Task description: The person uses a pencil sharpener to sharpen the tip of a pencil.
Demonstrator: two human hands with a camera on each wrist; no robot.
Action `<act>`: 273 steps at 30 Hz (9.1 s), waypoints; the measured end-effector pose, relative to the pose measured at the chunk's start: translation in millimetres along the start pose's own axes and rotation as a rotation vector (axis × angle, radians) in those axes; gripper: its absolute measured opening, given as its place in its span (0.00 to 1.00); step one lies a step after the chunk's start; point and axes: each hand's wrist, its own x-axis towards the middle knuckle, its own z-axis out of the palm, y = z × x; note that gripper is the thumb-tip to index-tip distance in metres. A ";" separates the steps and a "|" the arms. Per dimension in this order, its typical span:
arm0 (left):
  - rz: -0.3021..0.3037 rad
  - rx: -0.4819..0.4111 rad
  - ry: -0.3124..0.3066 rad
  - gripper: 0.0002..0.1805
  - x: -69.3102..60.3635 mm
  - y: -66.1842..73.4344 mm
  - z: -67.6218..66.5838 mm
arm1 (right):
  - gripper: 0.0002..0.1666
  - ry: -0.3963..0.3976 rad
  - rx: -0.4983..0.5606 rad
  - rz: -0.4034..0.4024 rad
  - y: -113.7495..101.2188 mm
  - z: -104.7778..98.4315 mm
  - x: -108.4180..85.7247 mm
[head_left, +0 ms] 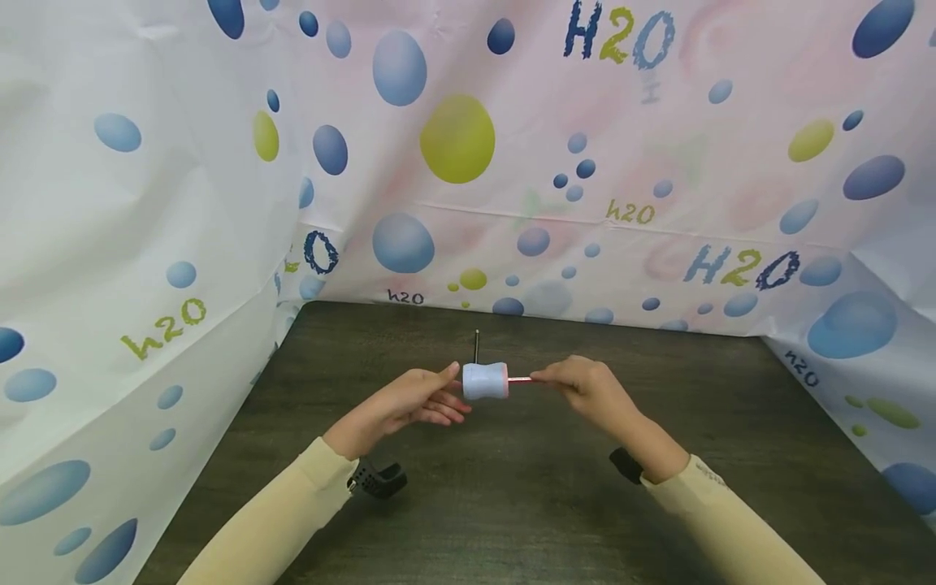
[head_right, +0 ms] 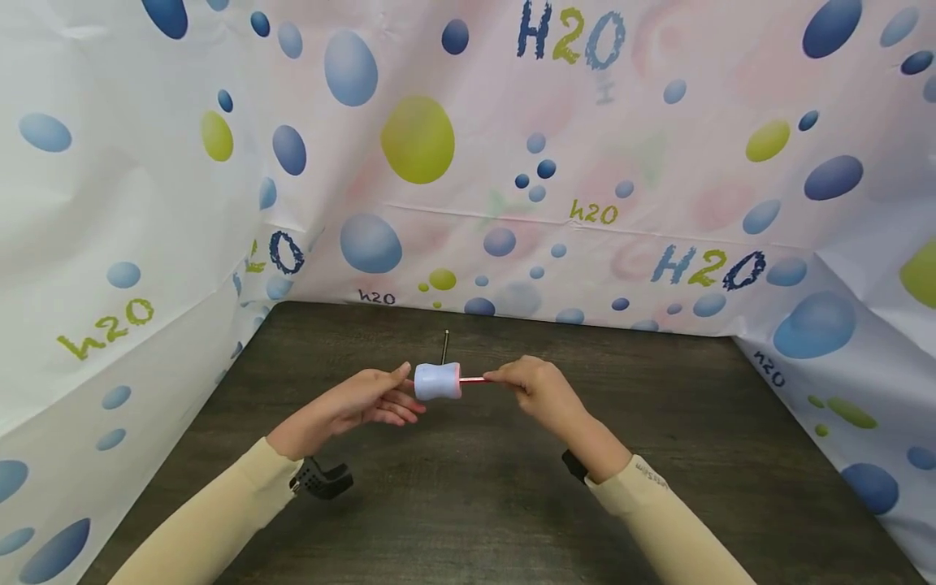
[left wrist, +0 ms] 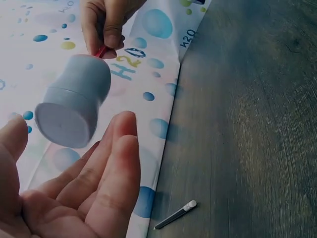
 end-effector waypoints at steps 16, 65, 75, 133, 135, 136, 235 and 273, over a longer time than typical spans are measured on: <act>0.316 0.366 0.221 0.25 -0.7 -8.6 8.1 | 0.14 -0.300 0.308 0.355 -15.0 -2.0 0.9; 0.619 0.795 0.408 0.28 -3.2 -12.1 13.2 | 0.15 -0.443 0.512 0.575 -3.5 6.6 5.5; 0.242 0.407 0.181 0.32 0.2 -2.8 -6.9 | 0.18 -0.176 0.100 0.170 -10.4 3.4 2.5; 0.135 0.211 0.142 0.25 4.0 -6.3 3.9 | 0.27 0.013 -0.077 -0.038 -15.7 17.7 -6.8; 0.174 0.233 0.166 0.24 4.9 -6.8 4.5 | 0.26 -0.013 -0.064 0.005 -16.4 16.7 -6.3; 0.199 0.240 0.174 0.24 5.2 -7.2 4.9 | 0.24 -0.035 -0.040 0.031 -16.1 15.9 -5.8; 0.395 0.397 0.063 0.33 -4.4 -13.3 3.2 | 0.14 -0.444 0.500 0.481 -2.4 6.4 -4.8; 0.367 0.356 0.130 0.35 -0.9 -8.7 7.0 | 0.14 -0.346 0.444 0.427 -1.1 12.2 -2.1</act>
